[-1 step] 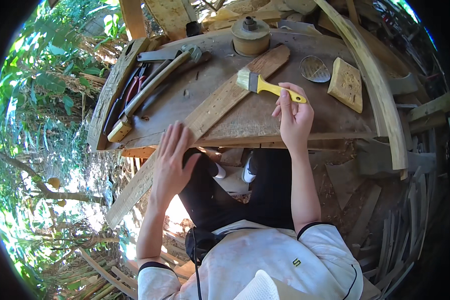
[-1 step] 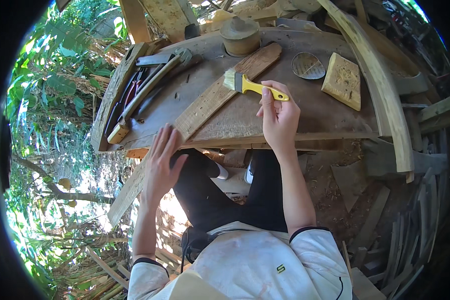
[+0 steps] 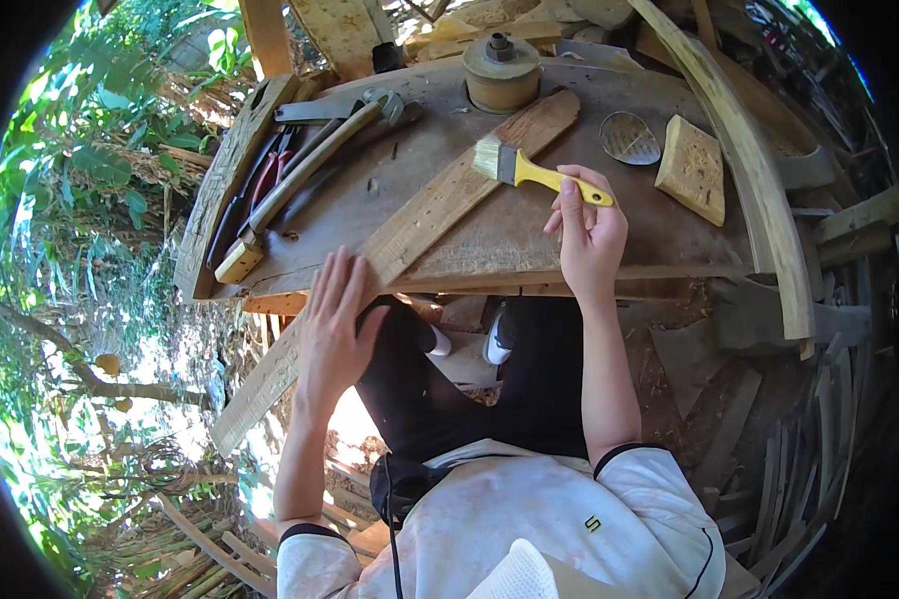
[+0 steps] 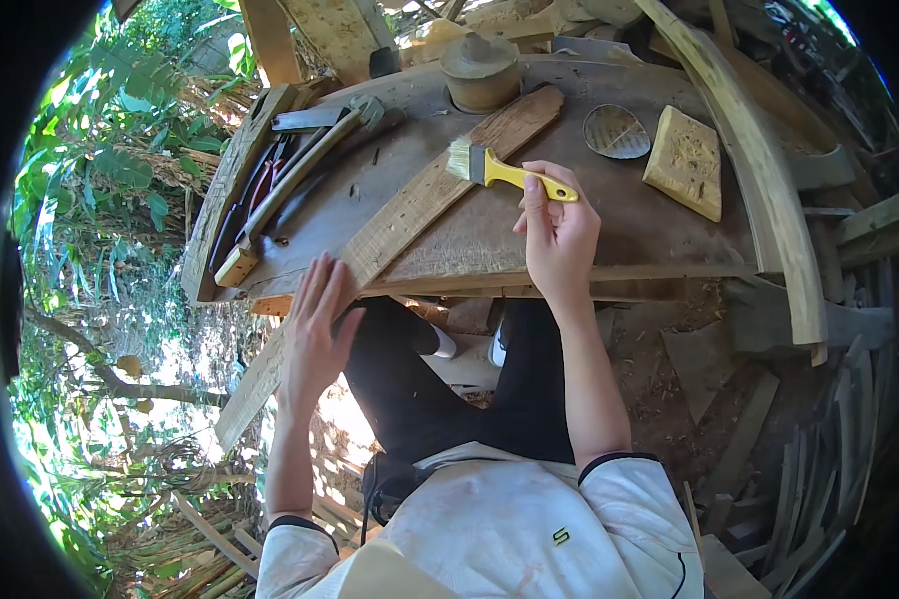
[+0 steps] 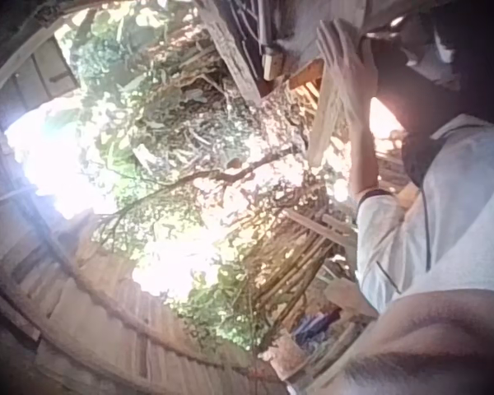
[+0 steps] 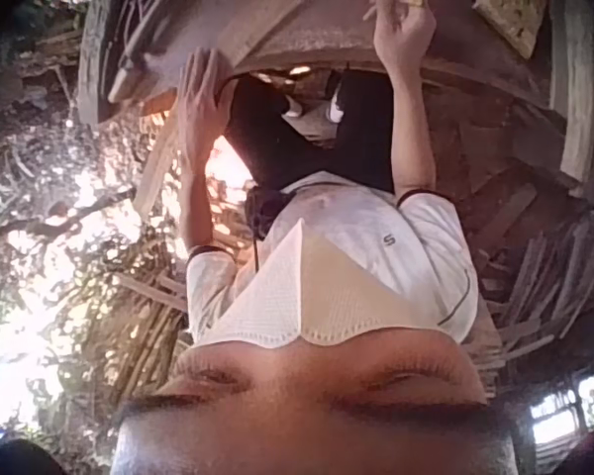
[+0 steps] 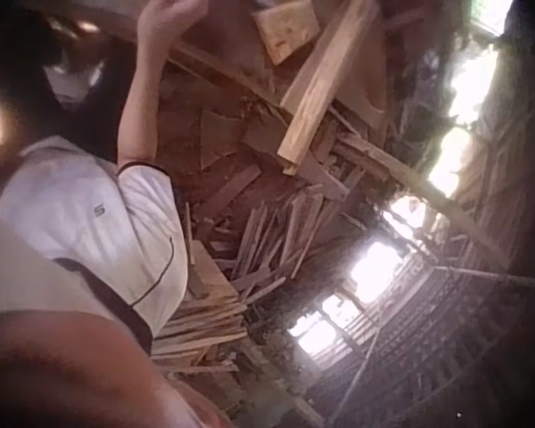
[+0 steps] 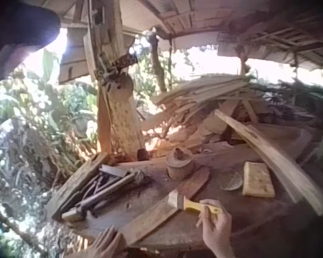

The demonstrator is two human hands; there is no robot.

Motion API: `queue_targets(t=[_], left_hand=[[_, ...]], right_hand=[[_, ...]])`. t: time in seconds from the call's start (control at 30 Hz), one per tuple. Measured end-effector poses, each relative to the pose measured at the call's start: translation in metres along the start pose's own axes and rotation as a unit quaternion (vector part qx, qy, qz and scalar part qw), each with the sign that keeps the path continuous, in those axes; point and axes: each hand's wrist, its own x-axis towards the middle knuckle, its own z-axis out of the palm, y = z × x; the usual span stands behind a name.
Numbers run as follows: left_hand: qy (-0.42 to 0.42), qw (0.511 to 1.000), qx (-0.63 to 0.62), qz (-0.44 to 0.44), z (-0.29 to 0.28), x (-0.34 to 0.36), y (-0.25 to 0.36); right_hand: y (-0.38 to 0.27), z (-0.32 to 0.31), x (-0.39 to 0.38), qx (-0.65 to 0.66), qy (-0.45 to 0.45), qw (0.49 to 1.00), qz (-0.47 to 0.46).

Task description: The person uses a hammer and chisel to carve a groove into a wooden plank. They then use a brush to sweep away sawdust and a sanding block to smooth the plank's surface. The person works on a single plank throughout the clip.

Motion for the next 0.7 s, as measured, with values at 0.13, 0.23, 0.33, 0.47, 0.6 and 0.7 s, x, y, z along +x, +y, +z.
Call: queue_targets(t=[0.13,0.23,0.33,0.47,0.6,0.7], left_hand=[[0.013,0.997,-0.011,-0.077,-0.004,-0.023,-0.019],[0.036,0.998,-0.015,-0.050,0.001,-0.026,-0.024],[0.038,0.998,-0.011,-0.042,0.005,-0.022,-0.025],[0.042,0.998,-0.014,-0.043,0.007,-0.016,-0.025],[0.043,0.998,-0.022,-0.042,0.010,-0.011,-0.024],[0.043,0.998,-0.016,-0.042,0.012,-0.011,-0.024]], right_hand=[[-0.002,0.001,0.001,0.016,0.002,1.000,0.008],[-0.005,-0.004,0.001,0.044,0.011,0.999,0.029],[-0.012,-0.018,-0.001,0.019,0.037,0.998,0.036],[-0.029,-0.047,-0.003,-0.109,0.047,0.988,0.096],[-0.048,-0.084,0.014,-0.465,0.124,0.876,-0.017],[-0.047,-0.110,0.045,-0.587,0.024,0.779,-0.220]])
